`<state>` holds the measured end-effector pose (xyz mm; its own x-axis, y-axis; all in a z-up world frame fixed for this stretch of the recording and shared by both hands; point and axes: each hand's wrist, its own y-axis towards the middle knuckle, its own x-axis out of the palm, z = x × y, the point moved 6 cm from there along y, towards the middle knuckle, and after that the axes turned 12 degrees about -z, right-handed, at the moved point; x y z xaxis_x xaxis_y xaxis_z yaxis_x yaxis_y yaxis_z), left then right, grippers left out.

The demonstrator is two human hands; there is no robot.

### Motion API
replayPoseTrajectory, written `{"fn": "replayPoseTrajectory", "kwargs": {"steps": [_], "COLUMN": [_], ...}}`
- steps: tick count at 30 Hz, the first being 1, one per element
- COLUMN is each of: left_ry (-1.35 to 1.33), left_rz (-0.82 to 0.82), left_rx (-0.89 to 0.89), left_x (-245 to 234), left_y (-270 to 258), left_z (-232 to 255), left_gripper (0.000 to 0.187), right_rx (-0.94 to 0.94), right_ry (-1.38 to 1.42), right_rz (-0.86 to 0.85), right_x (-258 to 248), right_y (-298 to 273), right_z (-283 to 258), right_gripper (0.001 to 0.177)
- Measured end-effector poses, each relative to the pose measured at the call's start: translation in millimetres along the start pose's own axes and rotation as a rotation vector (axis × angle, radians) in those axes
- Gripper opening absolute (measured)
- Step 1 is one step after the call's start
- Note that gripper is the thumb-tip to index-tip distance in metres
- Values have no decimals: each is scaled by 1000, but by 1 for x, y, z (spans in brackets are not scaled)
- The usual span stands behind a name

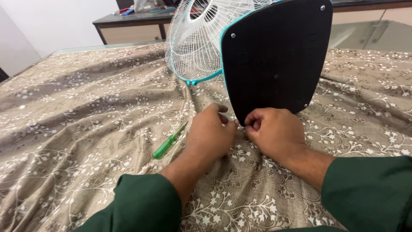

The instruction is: The person reassembles a table fan by attaching the fan blades to the motor hub, securing them with a black cap, and then fastening the front and rear wire cages to the fan body using a screwdriver.

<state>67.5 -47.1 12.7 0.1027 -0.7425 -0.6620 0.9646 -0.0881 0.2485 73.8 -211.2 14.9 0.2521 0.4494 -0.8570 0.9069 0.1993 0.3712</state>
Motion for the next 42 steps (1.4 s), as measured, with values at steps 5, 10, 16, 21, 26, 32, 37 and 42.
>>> {"fn": "replayPoseTrajectory", "kwargs": {"steps": [5, 10, 16, 21, 26, 32, 37, 42], "left_ry": [4, -16, -147, -585, -446, 170, 160, 321], "left_rz": [55, 5, -193, -211, -26, 242, 226, 299], "left_rx": [118, 98, -75, -126, -324, -292, -278, -157], "left_x": [15, 20, 6, -39, -109, -162, -149, -149], "left_y": [2, 1, -7, -22, -47, -81, -95, -95], "left_z": [-1, -7, -18, -40, -63, -75, -81, -79], "left_gripper": [40, 28, 26, 22, 16, 21, 23, 18], "right_rx": [-10, -47, -308, -492, -506, -422, -174, -325], "right_ry": [39, 170, 306, 402, 278, 148, -80, -20], "right_rz": [3, -50, -111, -212, -400, -524, -869, -801], "right_x": [5, 8, -3, -13, -8, 13, 36, 43], "right_y": [-5, -5, -3, 7, 24, 32, 38, 46], "right_z": [5, 3, -23, -76, -131, -163, -157, -161], "right_gripper": [15, 14, 14, 15, 20, 38, 37, 25]}}
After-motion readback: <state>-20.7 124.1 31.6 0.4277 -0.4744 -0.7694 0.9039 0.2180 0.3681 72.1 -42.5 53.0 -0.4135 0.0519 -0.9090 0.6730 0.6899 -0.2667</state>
